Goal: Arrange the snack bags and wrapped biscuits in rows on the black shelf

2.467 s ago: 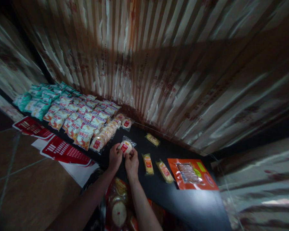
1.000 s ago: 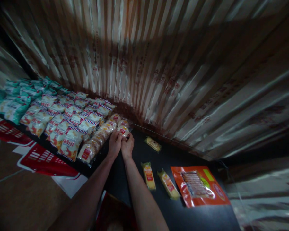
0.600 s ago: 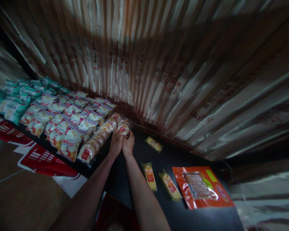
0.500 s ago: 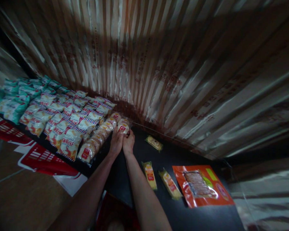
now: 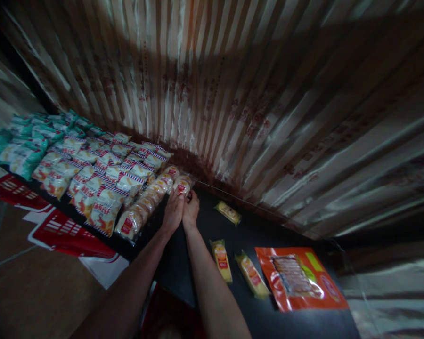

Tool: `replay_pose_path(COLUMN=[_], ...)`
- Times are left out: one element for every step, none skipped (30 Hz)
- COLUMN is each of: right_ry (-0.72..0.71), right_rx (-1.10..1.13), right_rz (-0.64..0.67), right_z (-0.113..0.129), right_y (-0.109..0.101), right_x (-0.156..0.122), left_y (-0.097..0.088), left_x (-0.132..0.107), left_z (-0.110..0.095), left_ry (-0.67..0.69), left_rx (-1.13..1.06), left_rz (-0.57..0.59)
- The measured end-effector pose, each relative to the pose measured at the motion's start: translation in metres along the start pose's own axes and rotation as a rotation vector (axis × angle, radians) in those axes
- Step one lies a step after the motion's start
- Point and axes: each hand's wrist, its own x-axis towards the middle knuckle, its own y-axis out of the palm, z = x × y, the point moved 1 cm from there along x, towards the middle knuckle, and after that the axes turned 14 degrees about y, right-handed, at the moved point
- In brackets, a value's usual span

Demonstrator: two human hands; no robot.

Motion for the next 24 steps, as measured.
replay_pose_path(right_ry=[0.009,0.019,0.027,0.031,0.027,0.014,-0.004,-0.023,-0.039,-0.049,-0.053,-0.055,-0.056,-0.061,-0.068,-0.08,-0.093,-0.106,-0.116,-0.122,-0.125,-0.125,-0.123,-0.121], right_rx=[0.004,0.008,0.01,0.01,0.007,0.0,-0.012,-0.028,-0.046,-0.063,-0.078,-0.089,-0.098,-0.106,-0.113,-0.118,-0.123,-0.127,-0.129,-0.131,-0.133,-0.135,-0.136,-0.137], right_rz=[-0.004,-0.008,-0.011,-0.016,-0.025,-0.037,-0.049,-0.06,-0.065,-0.065,-0.06,-0.052,-0.048,-0.049,-0.056,-0.064,-0.071,-0.075,-0.075,-0.072,-0.067,-0.064,-0.063,-0.065], right_z=[0.0,-0.001,-0.002,-0.003,-0.003,-0.004,-0.005,-0.005,-0.005,-0.006,-0.006,-0.006,-0.006,-0.006,-0.006,-0.006,-0.006,-0.006,-0.006,-0.006,-0.006,-0.006,-0.006,-0.006], right_y=[0.0,0.001,0.001,0.001,0.001,0.001,0.0,0.0,0.0,-0.001,-0.001,-0.001,-0.001,-0.001,0.0,0.0,0.0,0.0,0.001,0.001,0.001,0.002,0.002,0.002], right_x=[0.0,-0.001,-0.001,-0.002,-0.003,-0.004,-0.005,-0.006,-0.007,-0.007,-0.008,-0.008,-0.008,-0.008,-0.008,-0.008,-0.009,-0.01,-0.01,-0.011,-0.012,-0.012,-0.012,-0.012], left_y=[0.0,-0.001,-0.001,-0.001,-0.001,-0.001,-0.001,-0.001,-0.001,-0.001,-0.002,-0.003,-0.003,-0.004,-0.004,-0.005,-0.005,-0.005,-0.004,-0.004,-0.004,-0.005,-0.005,-0.005], left_x=[0.0,0.0,0.0,0.0,0.001,0.001,0.001,0.001,0.001,0.001,0.001,0.001,0.001,0.002,0.002,0.002,0.002,0.002,0.002,0.002,0.003,0.003,0.003,0.003], left_z=[0.001,0.002,0.002,0.003,0.003,0.003,0.003,0.003,0.003,0.002,0.001,0.001,0.0,0.0,0.001,0.001,0.002,0.003,0.003,0.004,0.004,0.004,0.004,0.003], left_ry=[0.001,0.003,0.003,0.001,-0.004,-0.012,-0.022,-0.033,-0.041,-0.047,-0.049,-0.051,-0.051,-0.048,-0.043,-0.034,-0.023,-0.011,-0.003,0.0,-0.003,-0.007,-0.01,-0.009], left_rx=[0.005,0.01,0.015,0.019,0.021,0.02,0.017,0.012,0.006,0.0,-0.006,-0.009,-0.009,-0.004,0.005,0.016,0.029,0.041,0.052,0.058,0.062,0.062,0.058,0.05], left_rz=[0.0,0.001,0.002,0.001,-0.001,-0.001,0.001,0.005,0.007,0.01,0.016,0.02,0.021,0.024,0.028,0.034,0.041,0.051,0.059,0.064,0.063,0.06,0.059,0.056])
